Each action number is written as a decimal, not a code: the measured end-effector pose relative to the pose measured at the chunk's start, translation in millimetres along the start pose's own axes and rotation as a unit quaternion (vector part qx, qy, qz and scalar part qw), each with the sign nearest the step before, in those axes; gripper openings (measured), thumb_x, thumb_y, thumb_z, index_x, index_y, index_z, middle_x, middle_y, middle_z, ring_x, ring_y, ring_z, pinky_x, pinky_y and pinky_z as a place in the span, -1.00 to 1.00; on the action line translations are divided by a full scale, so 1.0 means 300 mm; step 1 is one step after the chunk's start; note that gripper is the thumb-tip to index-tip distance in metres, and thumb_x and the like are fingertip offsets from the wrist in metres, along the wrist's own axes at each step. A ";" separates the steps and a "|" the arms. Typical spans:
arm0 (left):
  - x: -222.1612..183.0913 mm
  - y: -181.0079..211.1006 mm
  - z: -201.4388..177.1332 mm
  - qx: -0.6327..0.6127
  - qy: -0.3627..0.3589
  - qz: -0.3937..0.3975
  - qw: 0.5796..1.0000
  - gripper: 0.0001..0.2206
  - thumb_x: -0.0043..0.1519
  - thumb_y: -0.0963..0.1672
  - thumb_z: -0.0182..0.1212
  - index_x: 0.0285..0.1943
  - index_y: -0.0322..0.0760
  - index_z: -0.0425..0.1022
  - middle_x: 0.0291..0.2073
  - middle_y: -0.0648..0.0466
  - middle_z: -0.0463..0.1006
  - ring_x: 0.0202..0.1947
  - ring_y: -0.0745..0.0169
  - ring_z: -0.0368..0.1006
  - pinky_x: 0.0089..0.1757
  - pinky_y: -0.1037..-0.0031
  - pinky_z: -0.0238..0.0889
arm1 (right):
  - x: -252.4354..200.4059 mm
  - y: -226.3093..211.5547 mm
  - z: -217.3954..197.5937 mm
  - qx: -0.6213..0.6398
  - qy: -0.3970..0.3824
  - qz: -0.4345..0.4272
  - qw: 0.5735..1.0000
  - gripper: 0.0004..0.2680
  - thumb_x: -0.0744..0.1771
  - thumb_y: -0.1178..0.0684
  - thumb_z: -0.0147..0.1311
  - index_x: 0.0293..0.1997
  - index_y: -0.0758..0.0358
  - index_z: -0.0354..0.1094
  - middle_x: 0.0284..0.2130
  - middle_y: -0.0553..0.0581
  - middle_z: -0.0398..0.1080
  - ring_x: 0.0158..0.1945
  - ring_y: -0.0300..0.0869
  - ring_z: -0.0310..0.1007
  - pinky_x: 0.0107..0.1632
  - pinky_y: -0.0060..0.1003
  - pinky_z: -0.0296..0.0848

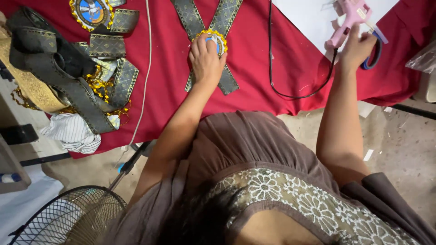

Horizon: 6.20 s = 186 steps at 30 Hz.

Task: Using a hot glue gun to assemble decorative ribbons and badges.

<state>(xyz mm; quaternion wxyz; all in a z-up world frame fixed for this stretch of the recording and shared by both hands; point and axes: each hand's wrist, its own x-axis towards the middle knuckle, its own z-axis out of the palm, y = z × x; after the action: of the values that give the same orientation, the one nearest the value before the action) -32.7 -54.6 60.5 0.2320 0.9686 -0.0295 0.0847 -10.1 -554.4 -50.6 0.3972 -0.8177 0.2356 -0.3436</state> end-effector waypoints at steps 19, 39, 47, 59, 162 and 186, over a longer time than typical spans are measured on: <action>-0.015 -0.016 -0.072 -0.195 0.009 -0.081 0.977 -0.78 0.31 -0.19 0.18 0.09 -0.31 0.34 -0.16 -0.27 0.57 -0.16 -0.35 0.54 -0.19 0.04 0.40 | 0.085 -0.506 -0.056 -0.285 -0.268 -0.288 0.874 -0.72 0.24 0.27 0.12 0.03 0.40 0.23 -0.37 0.30 0.53 -0.35 0.06 0.55 -0.33 -0.14 0.54; -0.028 -0.078 -0.049 -0.234 0.092 -0.103 0.962 -0.66 0.33 -0.21 0.10 0.30 -0.37 0.36 -0.01 -0.29 0.60 -0.04 -0.29 0.59 -0.08 0.13 0.48 | -0.354 -1.111 0.293 0.201 -0.620 0.224 0.725 -0.82 0.45 0.09 0.03 0.13 0.33 0.25 -0.30 0.04 0.42 -0.45 -0.29 0.42 -0.38 -0.36 0.44; -0.028 -0.075 -0.038 -0.245 0.091 -0.092 0.961 -0.67 0.34 -0.21 0.09 0.30 -0.36 0.36 -0.01 -0.30 0.59 -0.04 -0.30 0.59 -0.09 0.13 0.49 | -0.368 -1.108 0.337 0.182 -0.609 0.218 0.740 -0.82 0.44 0.05 0.06 0.07 0.35 0.24 -0.35 0.03 0.39 -0.50 -0.31 0.38 -0.46 -0.37 0.38; -0.031 -0.071 -0.032 -0.243 0.097 -0.086 0.961 -0.68 0.34 -0.22 0.08 0.30 -0.33 0.37 0.01 -0.27 0.59 -0.02 -0.28 0.59 -0.06 0.14 0.49 | -0.369 -1.141 0.302 0.189 -0.617 0.217 0.732 -0.83 0.45 0.07 0.04 0.07 0.36 0.23 -0.33 0.03 0.42 -0.50 -0.32 0.38 -0.42 -0.37 0.40; -0.045 -0.161 0.007 -0.045 0.032 -0.027 0.998 -0.44 0.21 -0.02 0.46 0.35 -0.25 0.36 0.29 0.05 0.34 0.25 -0.05 0.27 0.18 0.08 0.17 | -0.506 -0.905 0.296 -0.192 -0.499 -0.368 0.761 -0.62 0.41 0.04 0.15 0.42 0.31 0.26 0.42 0.31 0.22 0.48 0.19 0.15 0.44 0.06 0.21; -0.010 -0.048 -0.102 -0.319 0.088 -0.029 0.943 -0.81 0.38 -0.25 0.14 0.15 -0.27 0.42 0.01 -0.09 0.56 0.00 -0.11 0.57 -0.05 0.23 0.46 | -0.167 -0.281 0.127 -0.005 -0.139 -0.073 0.988 -0.89 0.52 0.13 0.12 0.07 0.32 0.26 -0.14 0.19 0.37 -0.09 -0.08 0.38 0.08 -0.13 0.49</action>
<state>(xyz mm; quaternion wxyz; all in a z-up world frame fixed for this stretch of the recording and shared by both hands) -38.7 -27.8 80.4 0.5327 0.8331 -0.0065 0.1487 -4.7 -454.5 -18.1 0.3953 -0.8748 0.1193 -0.2534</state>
